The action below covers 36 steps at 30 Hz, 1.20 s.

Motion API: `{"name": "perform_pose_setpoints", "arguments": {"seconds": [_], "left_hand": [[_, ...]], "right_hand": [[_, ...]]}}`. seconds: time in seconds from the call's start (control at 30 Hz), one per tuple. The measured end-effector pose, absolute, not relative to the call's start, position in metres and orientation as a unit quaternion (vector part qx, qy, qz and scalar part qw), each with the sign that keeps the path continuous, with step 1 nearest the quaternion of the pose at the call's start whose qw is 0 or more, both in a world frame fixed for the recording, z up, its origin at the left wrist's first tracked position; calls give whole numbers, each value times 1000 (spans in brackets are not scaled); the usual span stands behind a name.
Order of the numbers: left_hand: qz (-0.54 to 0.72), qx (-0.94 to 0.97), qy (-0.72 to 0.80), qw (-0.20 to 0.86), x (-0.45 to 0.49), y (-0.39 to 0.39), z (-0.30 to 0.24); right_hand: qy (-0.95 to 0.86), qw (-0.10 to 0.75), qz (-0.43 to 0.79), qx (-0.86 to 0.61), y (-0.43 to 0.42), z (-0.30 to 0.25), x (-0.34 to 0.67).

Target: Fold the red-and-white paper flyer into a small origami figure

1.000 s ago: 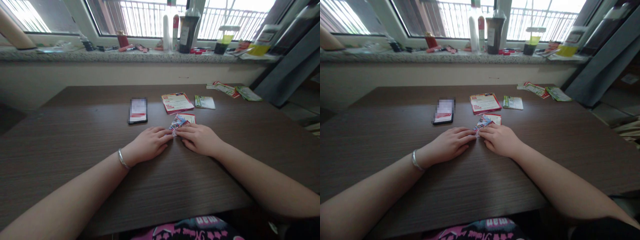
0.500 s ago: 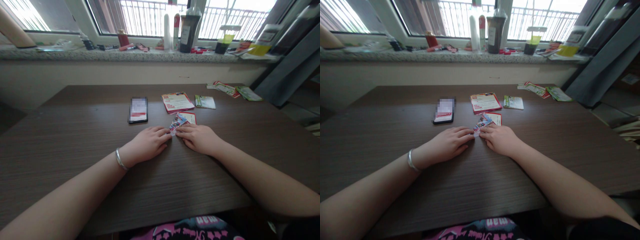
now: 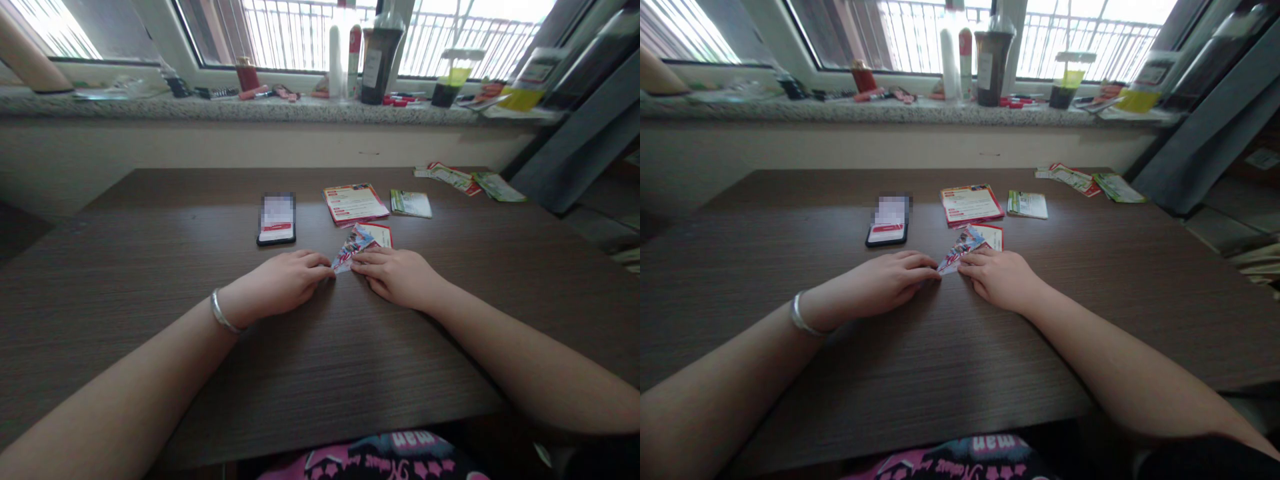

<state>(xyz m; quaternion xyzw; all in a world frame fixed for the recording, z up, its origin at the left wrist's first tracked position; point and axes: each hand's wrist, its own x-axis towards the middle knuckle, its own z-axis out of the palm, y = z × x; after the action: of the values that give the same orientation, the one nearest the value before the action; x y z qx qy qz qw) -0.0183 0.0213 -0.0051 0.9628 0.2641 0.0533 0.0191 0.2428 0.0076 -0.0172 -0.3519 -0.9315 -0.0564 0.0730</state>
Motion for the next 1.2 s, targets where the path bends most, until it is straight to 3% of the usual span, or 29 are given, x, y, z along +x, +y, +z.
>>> {"name": "perform_pose_setpoints", "arguments": {"seconds": [0.3, 0.8, 1.2], "left_hand": [[16, 963, 269, 20, -24, 24, 6], [69, 961, 260, 69, -26, 31, 0], [101, 968, 230, 9, -11, 23, -13]], "right_hand": [[-932, 67, -59, -352, 6, -16, 245], [-933, 80, -56, -346, 5, -16, 248], [-947, 78, -44, -308, 5, -15, 240]]}}
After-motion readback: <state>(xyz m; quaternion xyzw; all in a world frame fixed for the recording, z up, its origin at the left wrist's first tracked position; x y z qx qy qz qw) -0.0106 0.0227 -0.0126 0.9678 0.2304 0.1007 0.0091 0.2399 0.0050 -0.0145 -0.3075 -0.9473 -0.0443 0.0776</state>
